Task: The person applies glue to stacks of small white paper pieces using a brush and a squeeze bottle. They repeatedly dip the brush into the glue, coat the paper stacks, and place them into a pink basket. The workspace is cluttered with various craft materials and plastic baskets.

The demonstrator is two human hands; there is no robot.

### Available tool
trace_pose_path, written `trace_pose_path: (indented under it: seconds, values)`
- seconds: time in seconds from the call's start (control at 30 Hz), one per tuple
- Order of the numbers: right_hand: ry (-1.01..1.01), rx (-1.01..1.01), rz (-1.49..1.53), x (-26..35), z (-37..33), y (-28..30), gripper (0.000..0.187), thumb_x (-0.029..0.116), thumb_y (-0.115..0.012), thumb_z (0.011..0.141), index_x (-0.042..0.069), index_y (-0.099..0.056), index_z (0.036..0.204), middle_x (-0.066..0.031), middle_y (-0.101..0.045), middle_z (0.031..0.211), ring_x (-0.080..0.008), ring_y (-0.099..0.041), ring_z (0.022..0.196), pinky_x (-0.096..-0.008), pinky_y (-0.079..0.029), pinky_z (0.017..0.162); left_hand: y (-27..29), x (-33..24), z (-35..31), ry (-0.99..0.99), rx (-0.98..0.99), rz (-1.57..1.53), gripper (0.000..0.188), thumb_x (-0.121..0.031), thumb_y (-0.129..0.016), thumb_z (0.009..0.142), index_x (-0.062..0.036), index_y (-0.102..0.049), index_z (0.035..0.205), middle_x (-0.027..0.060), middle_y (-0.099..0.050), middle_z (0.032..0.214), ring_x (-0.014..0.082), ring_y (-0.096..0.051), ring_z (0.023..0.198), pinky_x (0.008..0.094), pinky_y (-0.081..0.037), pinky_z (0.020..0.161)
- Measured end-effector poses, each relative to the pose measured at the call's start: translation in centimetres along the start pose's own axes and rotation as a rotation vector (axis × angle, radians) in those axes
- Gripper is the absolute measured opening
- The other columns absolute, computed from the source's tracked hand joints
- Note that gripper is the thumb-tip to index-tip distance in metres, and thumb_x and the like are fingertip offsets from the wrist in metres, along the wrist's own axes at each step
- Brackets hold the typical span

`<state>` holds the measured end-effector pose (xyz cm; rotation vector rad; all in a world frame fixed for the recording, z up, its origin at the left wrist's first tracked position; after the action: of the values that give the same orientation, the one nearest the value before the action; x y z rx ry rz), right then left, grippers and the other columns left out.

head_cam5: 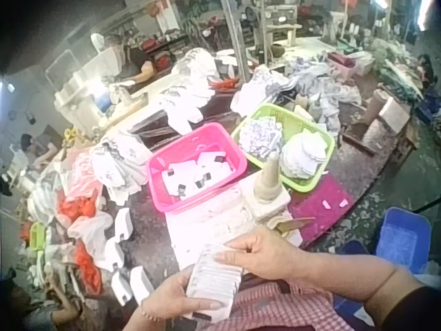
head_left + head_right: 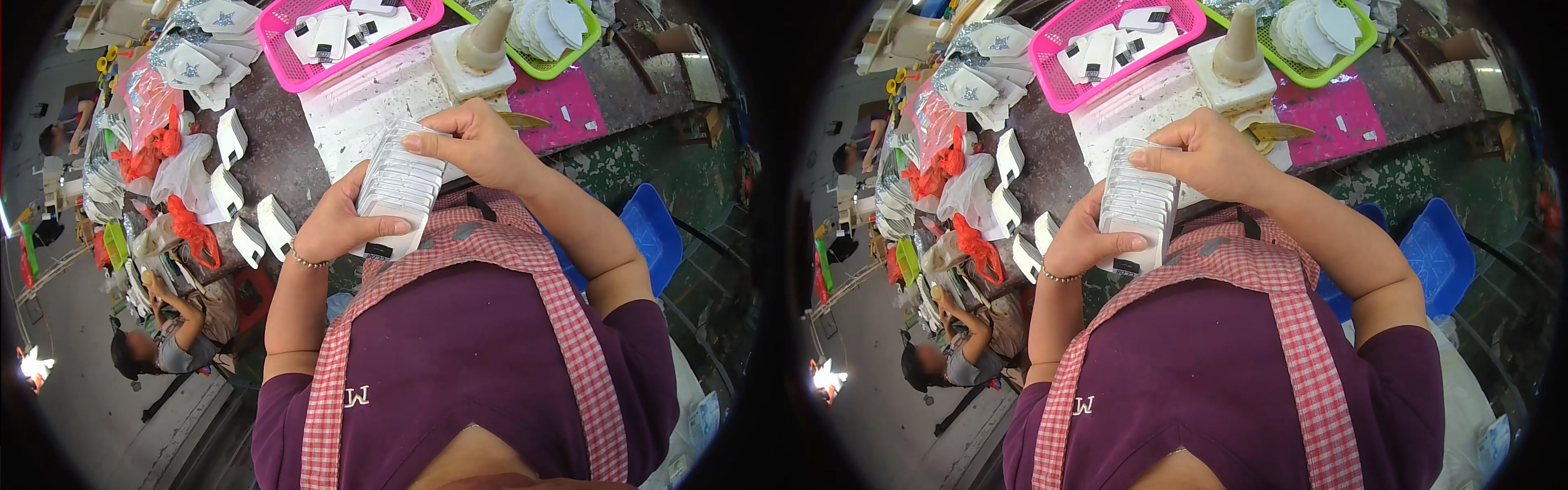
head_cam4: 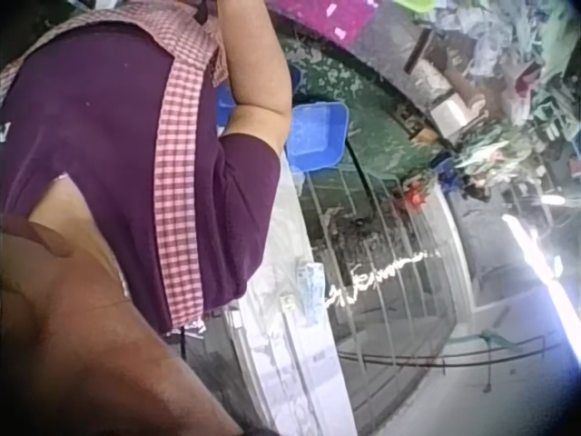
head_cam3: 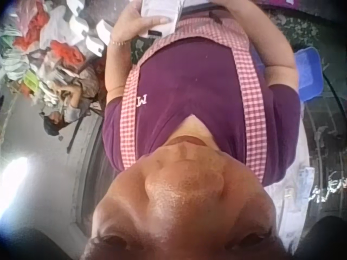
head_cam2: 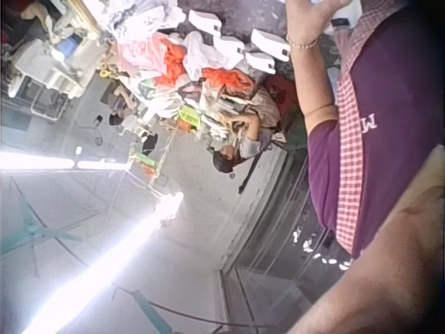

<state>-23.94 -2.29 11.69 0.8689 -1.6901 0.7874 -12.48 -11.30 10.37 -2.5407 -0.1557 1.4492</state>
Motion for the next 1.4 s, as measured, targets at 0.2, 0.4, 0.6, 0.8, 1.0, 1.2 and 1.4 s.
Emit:
trace_pose_path:
  seconds: [0.2, 0.4, 0.6, 0.8, 1.0, 1.2, 1.4]
  values:
    - [0.056, 0.07, 0.064, -0.1, 0.9, -0.1, 0.03, 0.022, -0.064, 0.097, -0.005, -0.072, 0.105, -0.0037, -0.071, 0.086, -0.0056, -0.061, 0.076, -0.0239, -0.049, 0.069, 0.4, 0.4, 0.4, 0.006, -0.011, -0.064, 0.075, -0.006, -0.084, 0.073, 0.0019, -0.047, 0.138, 0.0086, -0.064, 0.12, 0.0152, -0.062, 0.108, 0.0318, -0.049, 0.095]
    - [-0.168, -0.186, 0.1, -4.0, -3.5, 6.4, 0.031, 0.028, -0.059, 0.099, 0.0, -0.07, 0.107, -0.0072, -0.072, 0.09, -0.0104, -0.065, 0.074, -0.0228, -0.052, 0.065, 2.9, 2.0, 1.0, 0.028, -0.06, -0.093, 0.078, -0.006, -0.085, 0.071, 0.0016, -0.047, 0.139, 0.0089, -0.064, 0.122, 0.0161, -0.062, 0.11, 0.0318, -0.049, 0.096]
    - [-0.492, -0.608, 0.131, -19.7, -11.5, 13.4, 0.034, 0.03, -0.067, 0.094, 0.0, -0.069, 0.108, -0.0087, -0.069, 0.099, -0.0111, -0.062, 0.075, -0.0237, -0.049, 0.062, 5.2, 3.4, 1.6, 0.075, -0.106, -0.19, 0.081, -0.005, -0.086, 0.068, 0.0025, -0.047, 0.138, 0.0095, -0.065, 0.121, 0.0167, -0.063, 0.108, 0.0315, -0.05, 0.095]
    - [-0.241, -0.853, 0.069, -19.2, -7.8, 15.8, 0.031, 0.026, -0.072, 0.092, 0.0, -0.071, 0.109, -0.001, -0.068, 0.087, -0.01, -0.06, 0.075, -0.0247, -0.048, 0.074, 5.5, 5.0, 2.9, 0.15, -0.096, -0.145, 0.077, -0.007, -0.085, 0.068, 0.0015, -0.049, 0.135, 0.0086, -0.066, 0.117, 0.017, -0.064, 0.105, 0.0319, -0.051, 0.092]
    - [-0.005, -0.846, -0.149, -14.5, -10.1, 14.5, 0.034, 0.023, -0.072, 0.091, -0.007, -0.071, 0.107, -0.005, -0.071, 0.089, -0.0105, -0.062, 0.079, -0.0252, -0.048, 0.073, 5.5, 6.0, 2.7, 0.169, -0.105, -0.21, 0.083, -0.005, -0.086, 0.068, 0.003, -0.045, 0.14, 0.0109, -0.065, 0.121, 0.0172, -0.065, 0.106, 0.0312, -0.051, 0.094]
    - [-0.091, -0.844, 0.024, -17.0, -10.7, 15.3, 0.026, 0.018, -0.07, 0.092, -0.006, -0.071, 0.103, -0.0082, -0.071, 0.088, -0.0127, -0.066, 0.077, -0.0237, -0.052, 0.069, 5.1, 5.9, 2.7, 0.148, -0.098, -0.149, 0.086, -0.012, -0.088, 0.067, 0.0029, -0.046, 0.14, 0.0112, -0.065, 0.122, 0.0177, -0.064, 0.107, 0.031, -0.05, 0.094]
    - [-0.196, -0.886, 0.254, -18.6, -11.9, 16.4, 0.023, 0.016, -0.069, 0.092, -0.005, -0.069, 0.102, -0.0105, -0.071, 0.088, -0.0143, -0.068, 0.072, -0.0226, -0.054, 0.063, 4.6, 4.4, 2.9, 0.157, -0.063, -0.063, 0.089, -0.011, -0.089, 0.064, 0.0025, -0.045, 0.141, 0.0096, -0.063, 0.123, 0.0175, -0.061, 0.11, 0.0305, -0.046, 0.099]
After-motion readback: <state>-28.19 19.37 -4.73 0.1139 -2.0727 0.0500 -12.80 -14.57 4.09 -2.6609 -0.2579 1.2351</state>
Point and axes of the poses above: each hand's wrist, its own z-axis towards the middle knuckle, its own y-axis out of the back of the hand, x = y × z, the point moved 10 cm from there along z, towards the middle knuckle
